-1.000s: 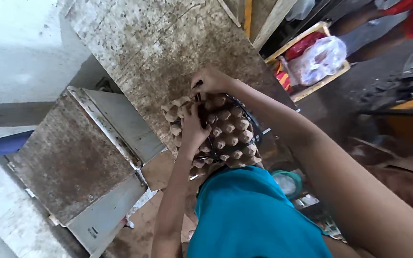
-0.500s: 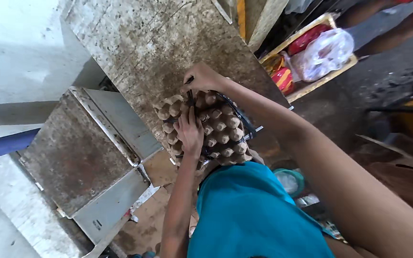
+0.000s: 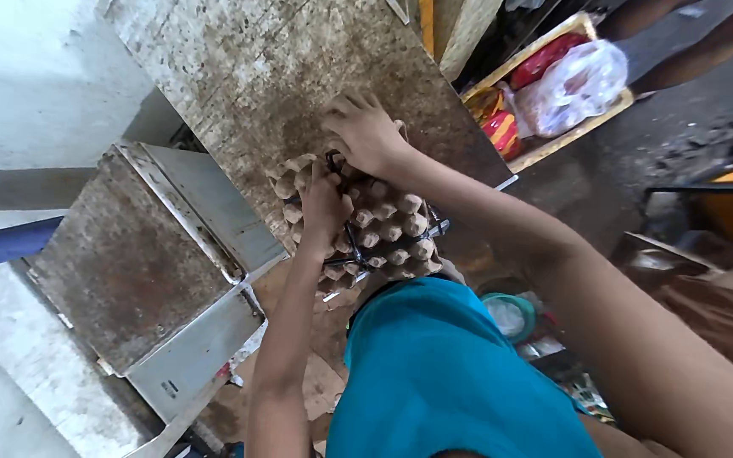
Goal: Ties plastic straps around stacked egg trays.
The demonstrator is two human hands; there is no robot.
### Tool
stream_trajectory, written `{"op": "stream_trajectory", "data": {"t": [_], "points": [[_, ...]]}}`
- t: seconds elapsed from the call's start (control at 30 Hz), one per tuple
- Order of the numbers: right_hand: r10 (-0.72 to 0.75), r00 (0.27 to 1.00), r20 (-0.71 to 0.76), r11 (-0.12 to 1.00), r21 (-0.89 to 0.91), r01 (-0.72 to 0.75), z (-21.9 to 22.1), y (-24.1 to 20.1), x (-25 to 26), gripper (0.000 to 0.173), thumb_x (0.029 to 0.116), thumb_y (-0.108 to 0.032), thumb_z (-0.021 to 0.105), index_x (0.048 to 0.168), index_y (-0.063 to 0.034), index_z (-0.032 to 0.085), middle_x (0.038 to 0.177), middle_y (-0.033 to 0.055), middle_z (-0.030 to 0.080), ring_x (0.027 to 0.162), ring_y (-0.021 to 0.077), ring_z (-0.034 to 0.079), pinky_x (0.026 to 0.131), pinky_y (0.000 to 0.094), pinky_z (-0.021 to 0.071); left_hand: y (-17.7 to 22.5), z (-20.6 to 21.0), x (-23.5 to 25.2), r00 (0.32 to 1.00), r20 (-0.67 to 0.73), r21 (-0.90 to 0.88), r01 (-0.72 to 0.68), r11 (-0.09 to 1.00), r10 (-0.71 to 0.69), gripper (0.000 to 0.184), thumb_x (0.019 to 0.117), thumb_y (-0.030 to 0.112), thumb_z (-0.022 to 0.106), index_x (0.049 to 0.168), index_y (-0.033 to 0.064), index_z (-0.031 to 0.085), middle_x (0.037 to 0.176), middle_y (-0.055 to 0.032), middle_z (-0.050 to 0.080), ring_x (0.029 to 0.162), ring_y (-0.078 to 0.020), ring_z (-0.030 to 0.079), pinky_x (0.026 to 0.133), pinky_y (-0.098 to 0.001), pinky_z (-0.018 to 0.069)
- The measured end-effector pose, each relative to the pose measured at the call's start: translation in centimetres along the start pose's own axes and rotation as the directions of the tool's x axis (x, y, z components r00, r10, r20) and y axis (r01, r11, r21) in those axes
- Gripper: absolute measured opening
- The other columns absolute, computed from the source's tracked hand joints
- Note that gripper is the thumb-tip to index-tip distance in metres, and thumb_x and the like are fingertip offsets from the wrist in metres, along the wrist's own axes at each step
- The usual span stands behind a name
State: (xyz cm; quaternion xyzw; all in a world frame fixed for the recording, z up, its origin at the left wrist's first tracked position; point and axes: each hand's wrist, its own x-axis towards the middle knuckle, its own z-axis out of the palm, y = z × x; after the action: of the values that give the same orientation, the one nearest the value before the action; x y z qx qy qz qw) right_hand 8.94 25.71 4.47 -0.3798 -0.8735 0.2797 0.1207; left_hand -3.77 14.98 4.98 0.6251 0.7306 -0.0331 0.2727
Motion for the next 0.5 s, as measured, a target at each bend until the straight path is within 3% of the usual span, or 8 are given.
{"op": "stream_trajectory", "data": {"t": [0.07, 0.13, 0.23, 0.3, 0.37, 0.5], "points": [[0.084, 0.993, -0.085, 0.994, 0.083, -0.077, 1.6, -0.8, -4.6, 0.02, 0.1004, -0.023, 0.058, 0.105, -0.0095, 0.072, 0.118, 0.0128, 0.069, 0.12, 0.0345, 0.06, 0.1, 0.0532, 0.0482, -0.5, -0.2, 1.5, 0.997, 0.076, 0.015, 0.029, 0.999, -0.03, 0.029, 0.0805, 0.014, 0.079, 0.106, 0.0009, 0.072, 0.139, -0.0201, 0.052, 0.122, -0.0371, 0.057, 0.098, -0.056, 0.0512], [0.161, 0.986, -0.049, 0.965, 0.218, -0.146, 4.1, -1.5, -8.1, 0.021, 0.0978, -0.025, 0.063, 0.103, -0.0107, 0.077, 0.105, 0.0125, 0.07, 0.11, 0.0343, 0.062, 0.094, 0.0534, 0.0504, -1.1, -0.8, 2.3, 0.985, 0.172, -0.021, 0.034, 0.999, -0.029, 0.037, 0.0786, 0.018, 0.083, 0.109, 0.0005, 0.071, 0.145, -0.022, 0.046, 0.125, -0.0389, 0.055, 0.098, -0.0581, 0.0506], [0.204, 0.968, -0.147, 0.961, 0.217, -0.17, 7.5, -2.3, -9.4, 0.025, 0.0995, -0.022, 0.061, 0.112, -0.0097, 0.078, 0.102, 0.0146, 0.069, 0.103, 0.035, 0.062, 0.089, 0.0514, 0.0482, -1.6, -2.2, 2.9, 0.949, 0.314, -0.036, -0.032, 0.999, 0.042, 0.052, 0.0781, 0.022, 0.086, 0.12, -0.002, 0.067, 0.149, -0.0263, 0.039, 0.131, -0.0409, 0.049, 0.103, -0.0576, 0.0471], [0.221, 0.954, -0.204, 0.969, 0.16, -0.19, 8.4, -3.0, -9.2, 0.024, 0.096, -0.023, 0.065, 0.111, -0.0089, 0.078, 0.102, 0.0139, 0.069, 0.102, 0.0347, 0.062, 0.086, 0.0515, 0.0474, -1.5, -3.2, 2.9, 0.912, 0.407, -0.037, -0.049, 0.998, 0.06, 0.063, 0.0765, 0.017, 0.088, 0.13, -0.0028, 0.061, 0.155, -0.0291, 0.031, 0.136, -0.043, 0.045, 0.107, -0.0575, 0.0446], [0.216, 0.936, -0.278, 0.976, 0.074, -0.204, 9.7, -3.8, -9.5, 0.023, 0.0899, -0.022, 0.075, 0.109, -0.008, 0.077, 0.104, 0.0137, 0.066, 0.101, 0.0356, 0.061, 0.081, 0.0542, 0.0465, -1.2, -3.7, 2.6, 0.897, 0.441, -0.043, -0.019, 0.999, 0.036, 0.065, 0.0742, 0.004, 0.084, 0.133, -0.0018, 0.058, 0.158, -0.0301, 0.024, 0.136, -0.0445, 0.044, 0.105, -0.0591, 0.0458], [0.194, 0.88, -0.434, 0.967, -0.069, -0.247, 11.4, -4.4, -8.4, 0.013, 0.0878, -0.01, 0.071, 0.098, -0.0039, 0.075, 0.095, 0.0143, 0.067, 0.091, 0.0331, 0.066, 0.078, 0.052, 0.0483, -0.5, -4.1, 1.7, 0.9, 0.436, -0.046, 0.021, 0.999, 0.001, 0.064, 0.0771, -0.006, 0.074, 0.138, -0.0018, 0.053, 0.159, -0.0302, 0.02, 0.139, -0.0451, 0.04, 0.106, -0.0588, 0.0444]]}}
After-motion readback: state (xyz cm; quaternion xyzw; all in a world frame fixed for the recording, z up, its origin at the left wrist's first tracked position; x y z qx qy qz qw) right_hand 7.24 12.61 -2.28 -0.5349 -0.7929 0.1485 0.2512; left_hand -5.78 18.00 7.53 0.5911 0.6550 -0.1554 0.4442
